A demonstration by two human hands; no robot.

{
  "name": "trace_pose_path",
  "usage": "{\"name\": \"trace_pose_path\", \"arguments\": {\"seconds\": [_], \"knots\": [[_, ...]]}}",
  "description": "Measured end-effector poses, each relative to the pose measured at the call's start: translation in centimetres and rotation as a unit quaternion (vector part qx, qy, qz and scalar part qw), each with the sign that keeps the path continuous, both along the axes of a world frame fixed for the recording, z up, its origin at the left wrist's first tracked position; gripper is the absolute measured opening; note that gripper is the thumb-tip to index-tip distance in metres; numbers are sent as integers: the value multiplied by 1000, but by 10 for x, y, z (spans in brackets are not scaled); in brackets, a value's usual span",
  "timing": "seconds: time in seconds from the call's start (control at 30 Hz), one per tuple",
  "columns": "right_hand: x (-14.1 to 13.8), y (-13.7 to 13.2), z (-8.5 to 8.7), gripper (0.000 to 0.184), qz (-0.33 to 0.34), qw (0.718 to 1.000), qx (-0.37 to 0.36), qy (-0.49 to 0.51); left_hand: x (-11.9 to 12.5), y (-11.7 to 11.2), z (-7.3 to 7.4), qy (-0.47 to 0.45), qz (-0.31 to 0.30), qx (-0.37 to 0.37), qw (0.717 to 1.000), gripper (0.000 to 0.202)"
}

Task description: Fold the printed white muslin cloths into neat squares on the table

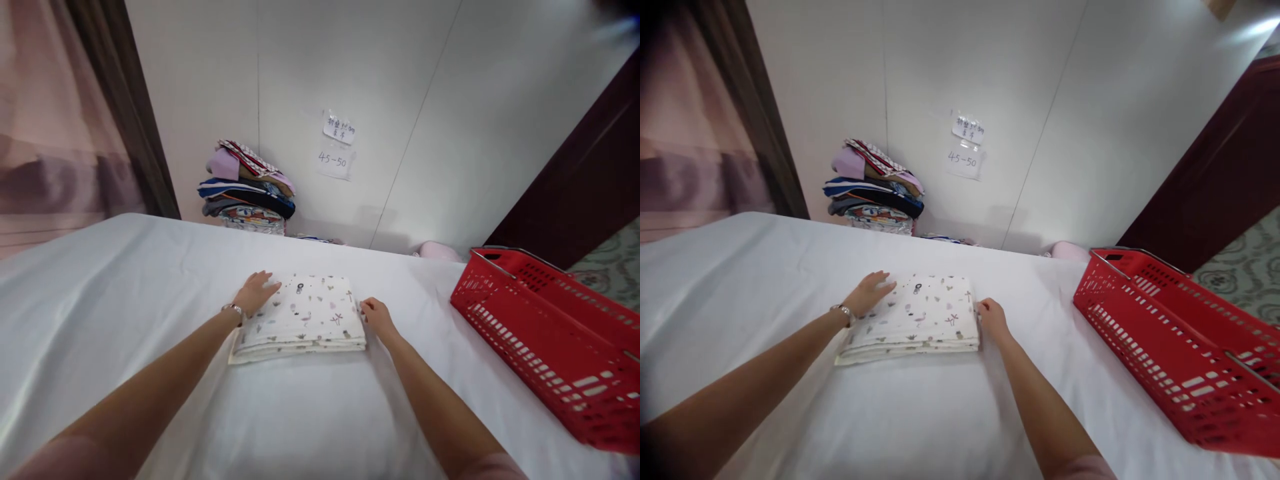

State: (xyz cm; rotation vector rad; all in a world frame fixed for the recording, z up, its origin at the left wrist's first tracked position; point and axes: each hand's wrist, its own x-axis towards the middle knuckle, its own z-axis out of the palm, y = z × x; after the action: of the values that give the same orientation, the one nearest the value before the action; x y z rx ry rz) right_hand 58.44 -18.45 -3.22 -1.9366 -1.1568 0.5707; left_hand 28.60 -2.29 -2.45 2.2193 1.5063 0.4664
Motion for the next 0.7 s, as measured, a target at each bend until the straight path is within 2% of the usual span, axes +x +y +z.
{"name": "trace_pose_path", "arguments": {"seconds": [0.1,0.17,0.27,0.37,0.47,0.53,0.7], "knots": [[-4,-24,-3,23,1,997,-8,76,-6,-32,4,41,-50,27,998,57],[-8,-34,-4,25,3,993,-12,117,2,-61,11,56,-100,54,992,50],[-14,-38,-6,25,2,988,-3,157,32,-105,21,35,-189,100,976,39],[-19,-39,-6,23,-3,983,11,185,74,-136,26,-1,-241,130,962,32],[-22,-42,-7,21,0,976,16,216,109,-149,22,-20,-260,139,955,27],[-23,-46,-7,19,3,971,19,240,123,-153,16,-4,-250,138,958,27],[-20,-53,-8,23,39,951,39,304,133,-157,4,18,-211,162,964,34]]}}
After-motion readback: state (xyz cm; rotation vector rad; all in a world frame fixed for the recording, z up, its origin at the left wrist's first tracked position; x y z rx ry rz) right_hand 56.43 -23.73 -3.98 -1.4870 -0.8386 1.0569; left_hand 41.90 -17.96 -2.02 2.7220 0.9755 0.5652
